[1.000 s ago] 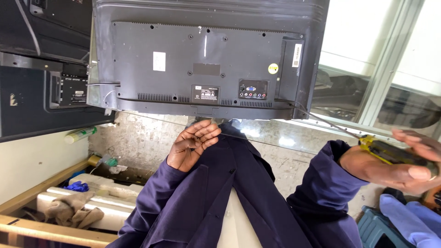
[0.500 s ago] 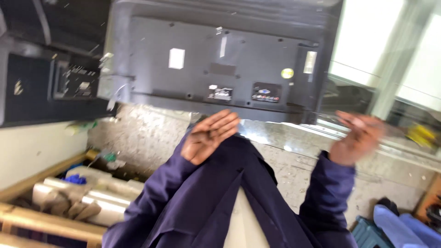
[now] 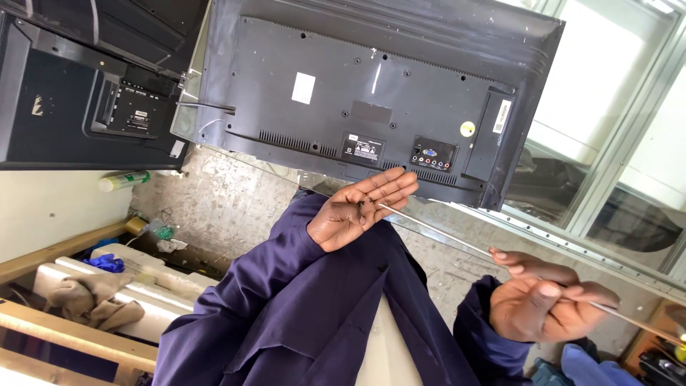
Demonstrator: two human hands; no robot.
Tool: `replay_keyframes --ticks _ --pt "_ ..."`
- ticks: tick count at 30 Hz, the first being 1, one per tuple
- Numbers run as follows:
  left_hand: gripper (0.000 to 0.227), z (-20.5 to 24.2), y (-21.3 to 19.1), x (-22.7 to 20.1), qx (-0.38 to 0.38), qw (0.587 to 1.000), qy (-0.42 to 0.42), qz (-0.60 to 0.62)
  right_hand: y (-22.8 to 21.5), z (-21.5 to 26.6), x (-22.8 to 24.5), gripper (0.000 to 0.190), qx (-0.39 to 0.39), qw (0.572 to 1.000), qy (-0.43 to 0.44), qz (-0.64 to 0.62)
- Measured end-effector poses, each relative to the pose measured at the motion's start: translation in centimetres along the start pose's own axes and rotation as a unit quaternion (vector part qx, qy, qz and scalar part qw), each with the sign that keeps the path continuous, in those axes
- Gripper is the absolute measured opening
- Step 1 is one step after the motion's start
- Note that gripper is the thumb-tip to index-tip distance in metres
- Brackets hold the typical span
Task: Removing screws from the back panel of a television using a screwdriver
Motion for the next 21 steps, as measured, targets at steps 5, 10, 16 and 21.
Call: replay_keyframes --ticks 5,10,16,21 --pt "0.077 0.0 0.3 -0.6 -0.006 1.0 -0.007 -0.007 0.0 0.5 -1.5 0.02 -0.082 0.993 0.001 0.088" --pt "0.075 0.2 -0.7 -0.9 -0.018 1.0 -0.006 -0.023 0.6 -0.3 -1.4 0.016 -0.08 0.993 0.005 0.082" --pt "0.03 1.2 -5.2 -0.4 -0.111 0.984 0.013 -0.137 0.2 -0.8 -1.2 0.015 -0.087 0.993 0.01 0.077" --pt "0.017 1.2 -5.5 -0.9 -0.129 0.967 0.034 -0.215 0.3 -1.1 -1.0 0.02 -0.118 0.989 0.028 0.08"
Point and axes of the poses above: each hand's wrist, its own z-axis away from the middle knuckle, its own y-axis out of the palm, x = y × z, the point moved 9 cm from there along -z, towards the middle knuckle, and after that the axes turned 10 degrees about y, right-handed, at the moved point
